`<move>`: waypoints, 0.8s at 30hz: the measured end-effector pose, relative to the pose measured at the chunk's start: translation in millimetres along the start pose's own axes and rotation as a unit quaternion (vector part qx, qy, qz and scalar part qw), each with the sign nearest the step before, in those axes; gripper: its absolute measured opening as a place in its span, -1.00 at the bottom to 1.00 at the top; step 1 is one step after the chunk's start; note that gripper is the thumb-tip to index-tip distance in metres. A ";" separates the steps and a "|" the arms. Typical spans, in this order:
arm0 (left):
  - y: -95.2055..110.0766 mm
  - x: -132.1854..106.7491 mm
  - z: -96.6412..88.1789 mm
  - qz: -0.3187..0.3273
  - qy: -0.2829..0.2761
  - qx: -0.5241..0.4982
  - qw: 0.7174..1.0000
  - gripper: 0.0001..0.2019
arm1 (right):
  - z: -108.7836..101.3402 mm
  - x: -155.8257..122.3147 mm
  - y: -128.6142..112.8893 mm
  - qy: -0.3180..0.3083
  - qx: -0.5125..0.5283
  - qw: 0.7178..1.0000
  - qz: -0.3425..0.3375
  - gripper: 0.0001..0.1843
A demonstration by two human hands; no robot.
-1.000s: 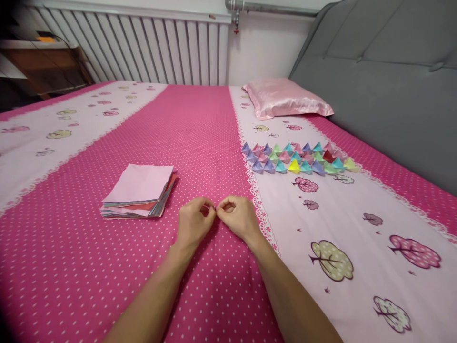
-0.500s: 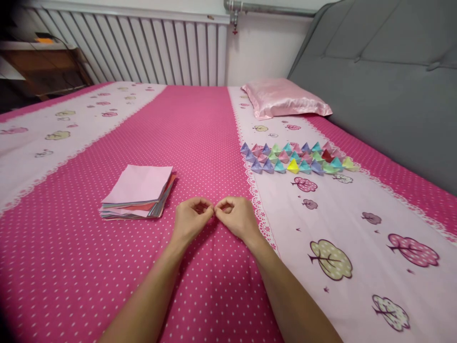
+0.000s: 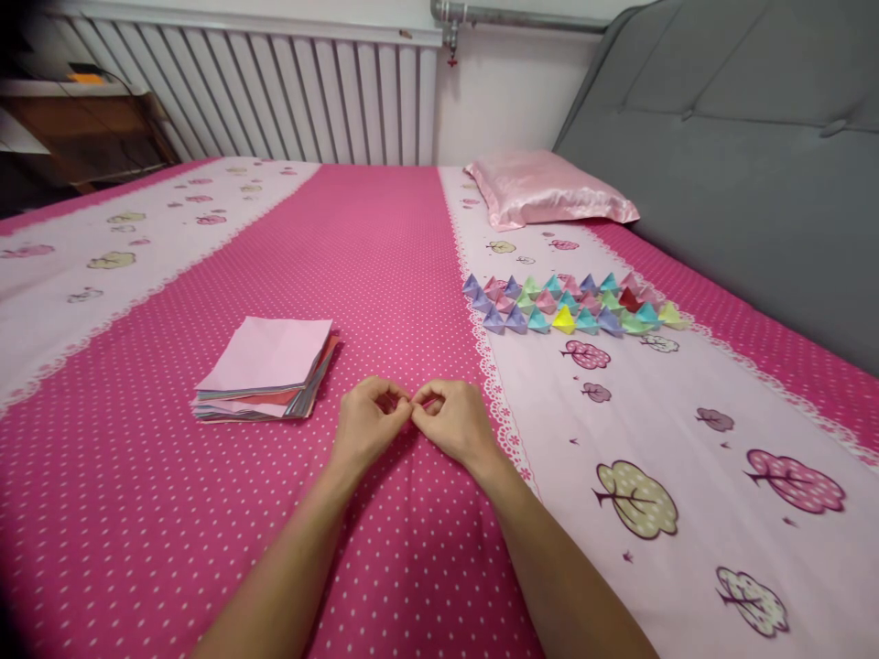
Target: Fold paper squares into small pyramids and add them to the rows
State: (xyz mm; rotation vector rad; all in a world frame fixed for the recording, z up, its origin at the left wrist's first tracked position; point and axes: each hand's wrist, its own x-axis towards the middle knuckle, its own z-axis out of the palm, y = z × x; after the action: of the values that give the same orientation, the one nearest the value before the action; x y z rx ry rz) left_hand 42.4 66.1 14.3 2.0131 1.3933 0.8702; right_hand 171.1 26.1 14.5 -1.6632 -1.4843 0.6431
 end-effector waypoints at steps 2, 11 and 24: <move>-0.2 0.3 0.9 -0.001 0.002 0.007 1.000 -0.91 | 0.1 0.1 0.2 0.007 -0.005 1.000 -0.002 -0.89; -2.0 1.8 3.3 0.002 -0.004 0.001 1.000 -0.93 | 0.0 1.3 -0.9 0.021 -0.003 1.000 0.006 -0.89; -1.5 2.7 -2.5 0.048 0.015 -0.010 0.999 -0.88 | -3.5 3.1 0.3 0.055 0.036 0.998 -0.002 -0.87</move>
State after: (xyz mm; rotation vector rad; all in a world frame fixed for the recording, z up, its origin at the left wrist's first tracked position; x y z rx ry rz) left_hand 40.3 69.3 15.4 2.0742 1.3091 0.9564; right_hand 174.6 28.3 16.6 -1.6140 -1.3705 0.5852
